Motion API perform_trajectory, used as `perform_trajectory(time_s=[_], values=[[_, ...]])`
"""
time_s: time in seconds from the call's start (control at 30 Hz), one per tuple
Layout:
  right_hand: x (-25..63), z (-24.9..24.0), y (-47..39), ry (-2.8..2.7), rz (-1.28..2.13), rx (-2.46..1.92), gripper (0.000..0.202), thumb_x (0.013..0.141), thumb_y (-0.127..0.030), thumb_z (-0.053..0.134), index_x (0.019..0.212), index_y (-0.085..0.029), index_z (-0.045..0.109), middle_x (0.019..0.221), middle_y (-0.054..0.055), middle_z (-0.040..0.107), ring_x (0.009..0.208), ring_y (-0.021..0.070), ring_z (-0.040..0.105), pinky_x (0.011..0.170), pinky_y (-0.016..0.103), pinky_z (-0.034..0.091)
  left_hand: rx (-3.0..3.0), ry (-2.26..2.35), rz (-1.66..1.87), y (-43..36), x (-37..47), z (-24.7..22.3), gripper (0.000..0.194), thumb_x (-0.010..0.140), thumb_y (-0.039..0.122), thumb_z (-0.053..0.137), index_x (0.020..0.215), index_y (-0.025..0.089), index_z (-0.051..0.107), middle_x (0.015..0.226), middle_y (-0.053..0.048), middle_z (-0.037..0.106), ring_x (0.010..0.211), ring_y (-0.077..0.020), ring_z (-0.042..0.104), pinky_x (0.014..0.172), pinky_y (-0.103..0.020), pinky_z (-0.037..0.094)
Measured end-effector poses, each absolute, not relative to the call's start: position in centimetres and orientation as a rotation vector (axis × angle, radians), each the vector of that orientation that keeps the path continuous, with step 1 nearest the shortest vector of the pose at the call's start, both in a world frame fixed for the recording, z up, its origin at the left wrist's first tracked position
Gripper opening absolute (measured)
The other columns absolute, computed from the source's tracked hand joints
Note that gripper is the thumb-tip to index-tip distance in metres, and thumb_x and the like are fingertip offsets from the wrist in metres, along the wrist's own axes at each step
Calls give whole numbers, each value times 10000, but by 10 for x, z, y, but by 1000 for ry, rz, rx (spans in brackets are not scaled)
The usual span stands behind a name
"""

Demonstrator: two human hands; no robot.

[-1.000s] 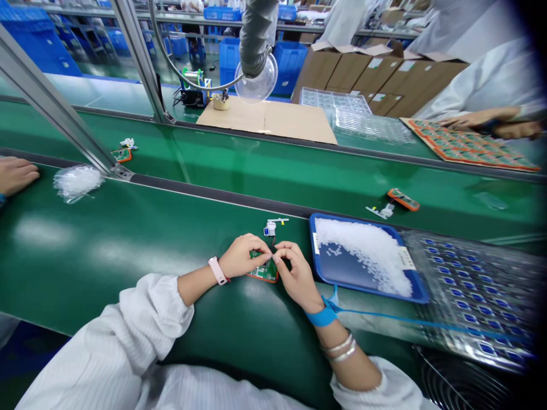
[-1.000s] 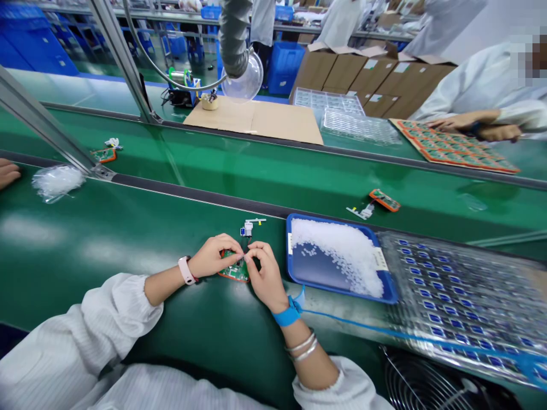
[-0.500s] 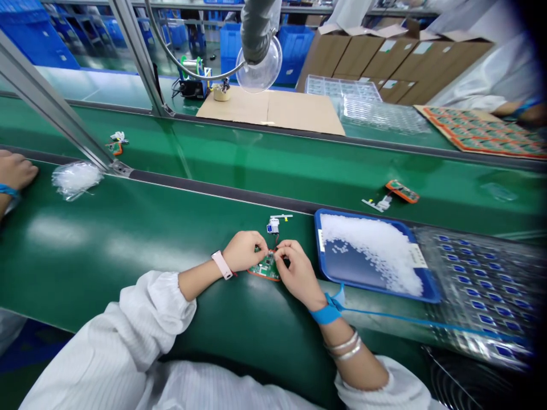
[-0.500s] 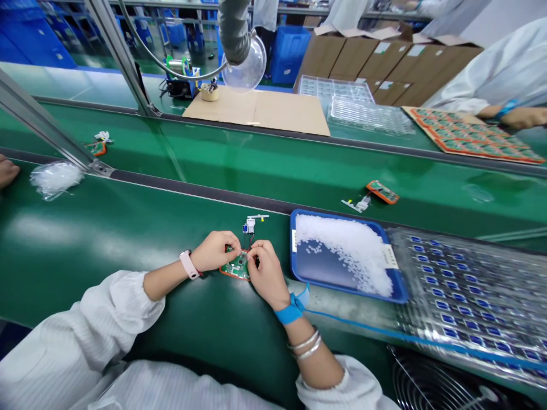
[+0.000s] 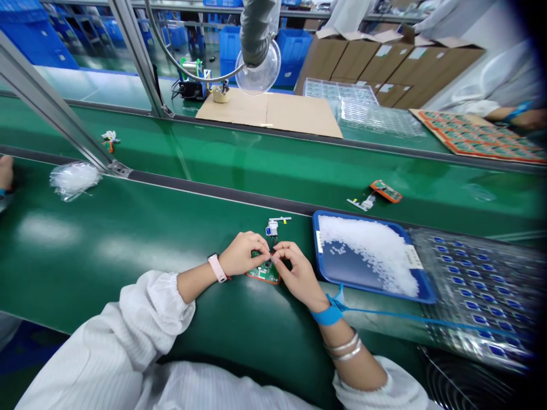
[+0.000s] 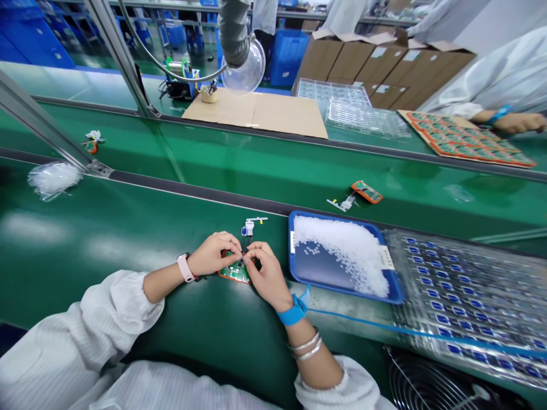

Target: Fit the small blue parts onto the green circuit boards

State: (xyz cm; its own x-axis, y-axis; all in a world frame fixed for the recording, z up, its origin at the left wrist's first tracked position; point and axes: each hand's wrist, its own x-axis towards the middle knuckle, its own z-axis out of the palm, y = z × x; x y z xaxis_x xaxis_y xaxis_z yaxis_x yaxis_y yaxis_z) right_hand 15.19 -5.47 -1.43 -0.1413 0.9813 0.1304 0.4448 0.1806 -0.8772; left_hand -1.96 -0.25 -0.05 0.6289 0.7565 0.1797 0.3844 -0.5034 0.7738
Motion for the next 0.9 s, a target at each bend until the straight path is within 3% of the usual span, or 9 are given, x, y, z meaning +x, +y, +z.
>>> perform_trajectory(time_s=[0.17,0.4,0.63,0.9], values=[[150,-14,-55,-1728,899,-1369,167,839,-277,480,702,-196,529,941,69,492,921,198,508,826,361,428,2114,991,616,-6,-18,-2,95,752,182,633,670,201,677,837,9,689,794,-162,598,818,-329,405],[149,-12,-54,-1695,927,-1454,166,797,-235,475,640,-191,504,882,67,488,811,183,507,670,313,447,2047,995,503,2,-16,5,157,706,67,576,608,157,660,754,1,682,706,-125,608,692,-229,440],[151,-12,-57,-1661,951,-1380,175,845,-298,481,724,-193,552,933,69,495,882,188,505,721,310,443,2039,883,665,0,-19,0,59,743,159,651,739,182,705,851,-9,689,786,-131,612,803,-264,435],[150,-12,-59,-1725,963,-1334,182,876,-289,450,745,-194,533,935,62,484,913,187,494,793,329,413,2109,900,634,-5,-20,2,76,757,185,643,704,184,699,841,-5,691,775,-138,605,793,-288,417]])
